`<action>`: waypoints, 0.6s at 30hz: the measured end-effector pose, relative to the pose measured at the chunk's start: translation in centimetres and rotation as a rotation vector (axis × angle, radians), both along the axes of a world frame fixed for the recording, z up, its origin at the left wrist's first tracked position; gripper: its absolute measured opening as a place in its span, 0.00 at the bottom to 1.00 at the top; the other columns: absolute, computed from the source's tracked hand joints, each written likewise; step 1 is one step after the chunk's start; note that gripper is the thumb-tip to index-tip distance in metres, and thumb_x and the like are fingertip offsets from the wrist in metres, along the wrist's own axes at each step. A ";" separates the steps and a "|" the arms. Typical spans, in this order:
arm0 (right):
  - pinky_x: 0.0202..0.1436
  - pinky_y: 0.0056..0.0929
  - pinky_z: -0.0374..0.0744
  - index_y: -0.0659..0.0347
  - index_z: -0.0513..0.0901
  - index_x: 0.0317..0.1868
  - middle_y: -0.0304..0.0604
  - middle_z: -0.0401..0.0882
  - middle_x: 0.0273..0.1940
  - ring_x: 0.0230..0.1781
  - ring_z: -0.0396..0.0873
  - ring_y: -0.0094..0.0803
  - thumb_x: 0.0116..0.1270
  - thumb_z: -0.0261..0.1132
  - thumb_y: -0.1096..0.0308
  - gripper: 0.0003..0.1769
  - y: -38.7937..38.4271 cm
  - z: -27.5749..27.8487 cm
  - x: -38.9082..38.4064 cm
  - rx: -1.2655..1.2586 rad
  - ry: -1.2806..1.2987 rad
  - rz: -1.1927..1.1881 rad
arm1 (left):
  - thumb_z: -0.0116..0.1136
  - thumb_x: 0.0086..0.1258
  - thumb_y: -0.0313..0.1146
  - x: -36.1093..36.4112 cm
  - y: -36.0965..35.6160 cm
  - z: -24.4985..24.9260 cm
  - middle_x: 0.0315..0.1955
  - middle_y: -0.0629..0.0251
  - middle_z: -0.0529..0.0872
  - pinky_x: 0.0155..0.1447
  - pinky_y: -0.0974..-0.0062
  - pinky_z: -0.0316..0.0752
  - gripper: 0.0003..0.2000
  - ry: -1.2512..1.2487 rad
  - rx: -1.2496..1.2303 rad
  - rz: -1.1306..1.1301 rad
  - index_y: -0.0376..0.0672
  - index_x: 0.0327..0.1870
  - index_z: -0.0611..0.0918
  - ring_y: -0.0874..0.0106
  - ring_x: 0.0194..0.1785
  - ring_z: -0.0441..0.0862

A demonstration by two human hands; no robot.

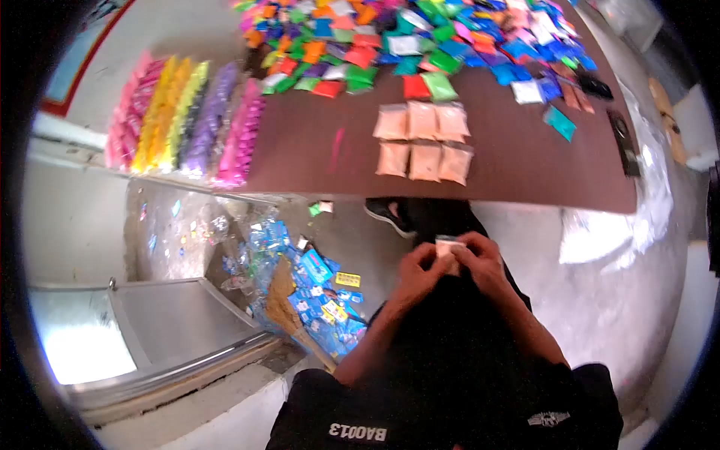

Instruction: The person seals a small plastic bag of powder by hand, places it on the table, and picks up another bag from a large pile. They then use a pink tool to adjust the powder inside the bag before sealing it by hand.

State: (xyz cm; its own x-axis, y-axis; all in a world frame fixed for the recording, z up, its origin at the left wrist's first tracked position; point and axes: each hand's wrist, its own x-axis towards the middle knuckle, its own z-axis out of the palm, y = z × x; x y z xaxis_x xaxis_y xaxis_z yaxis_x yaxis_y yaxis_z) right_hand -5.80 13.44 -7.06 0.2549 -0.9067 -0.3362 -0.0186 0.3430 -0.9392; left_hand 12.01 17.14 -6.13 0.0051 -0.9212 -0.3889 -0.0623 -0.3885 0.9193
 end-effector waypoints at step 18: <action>0.49 0.26 0.83 0.64 0.86 0.56 0.39 0.88 0.45 0.44 0.82 0.22 0.80 0.68 0.64 0.14 0.2 -1.1 0.0 0.021 -0.165 -0.041 | 0.68 0.80 0.37 -0.5 -0.5 2.1 0.33 0.69 0.88 0.42 0.77 0.76 0.12 -0.077 -0.034 -0.016 0.35 0.43 0.86 0.81 0.37 0.79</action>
